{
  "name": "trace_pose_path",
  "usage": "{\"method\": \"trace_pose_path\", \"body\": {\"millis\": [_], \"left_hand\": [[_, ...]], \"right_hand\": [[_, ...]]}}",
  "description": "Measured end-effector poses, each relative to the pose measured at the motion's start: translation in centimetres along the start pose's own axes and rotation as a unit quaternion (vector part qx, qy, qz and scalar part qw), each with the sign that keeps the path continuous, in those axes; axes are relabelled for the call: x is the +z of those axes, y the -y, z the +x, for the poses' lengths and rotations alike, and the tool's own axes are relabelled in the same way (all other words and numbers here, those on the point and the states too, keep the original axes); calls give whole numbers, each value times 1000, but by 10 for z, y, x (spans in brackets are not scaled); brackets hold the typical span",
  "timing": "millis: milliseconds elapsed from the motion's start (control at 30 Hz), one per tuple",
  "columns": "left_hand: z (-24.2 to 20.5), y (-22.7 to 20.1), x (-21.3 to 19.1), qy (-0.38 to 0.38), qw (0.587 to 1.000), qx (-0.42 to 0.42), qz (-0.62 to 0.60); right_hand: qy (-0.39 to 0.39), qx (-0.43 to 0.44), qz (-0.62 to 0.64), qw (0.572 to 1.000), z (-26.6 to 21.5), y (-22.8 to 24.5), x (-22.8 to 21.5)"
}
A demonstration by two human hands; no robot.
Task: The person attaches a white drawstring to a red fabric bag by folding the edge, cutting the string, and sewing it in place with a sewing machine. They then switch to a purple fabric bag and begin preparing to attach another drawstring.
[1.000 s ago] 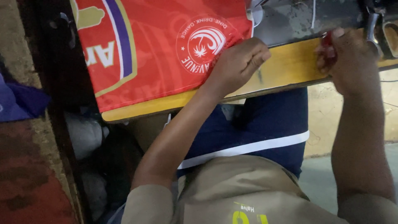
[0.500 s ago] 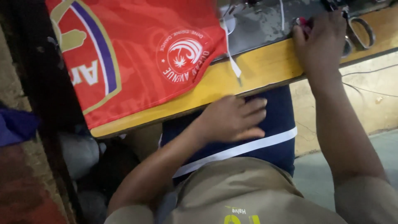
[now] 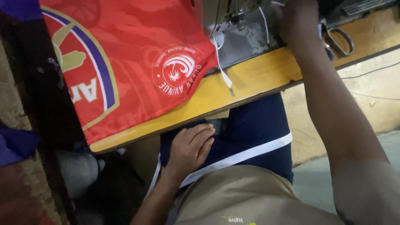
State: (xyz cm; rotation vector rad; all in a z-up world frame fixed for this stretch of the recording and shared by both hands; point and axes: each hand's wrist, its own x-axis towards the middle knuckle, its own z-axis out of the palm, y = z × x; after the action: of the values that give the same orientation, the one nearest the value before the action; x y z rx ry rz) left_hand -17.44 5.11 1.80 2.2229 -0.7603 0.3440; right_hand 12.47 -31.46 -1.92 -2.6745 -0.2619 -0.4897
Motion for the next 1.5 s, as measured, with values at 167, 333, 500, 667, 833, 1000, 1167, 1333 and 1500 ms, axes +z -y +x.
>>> {"method": "trace_pose_path", "body": {"millis": [167,333,500,667,833,1000,1167,1333,1500], "left_hand": [[-19,6,11,-20,999,-38,-13],[-37,14,7,-22,993,-113,-36],[-34,3,9,-69,984,-141,-85],[-26,-20,27,-69,954,-206,-208],[-3,-38,48,-35,908,-257,-329],[15,-40,104,50,777,-379,-500],[38,-41,116,-33,667,-391,-634],[40,-35,98,-62,624,-397,-671],[32,-23,104,-94,641,-401,-647]], "right_hand": [[64,163,41,984,28,-19,33],[92,42,-82,991,26,-31,31],[-82,-116,-220,965,-10,-31,-27],[-59,-93,-141,984,-84,21,-103],[-56,-31,-26,998,-148,70,-142],[-46,-27,87,995,-202,123,-124],[-30,-15,322,946,-225,171,-98],[-8,40,483,875,-244,171,-81],[54,73,553,829,-257,168,-76]]}}
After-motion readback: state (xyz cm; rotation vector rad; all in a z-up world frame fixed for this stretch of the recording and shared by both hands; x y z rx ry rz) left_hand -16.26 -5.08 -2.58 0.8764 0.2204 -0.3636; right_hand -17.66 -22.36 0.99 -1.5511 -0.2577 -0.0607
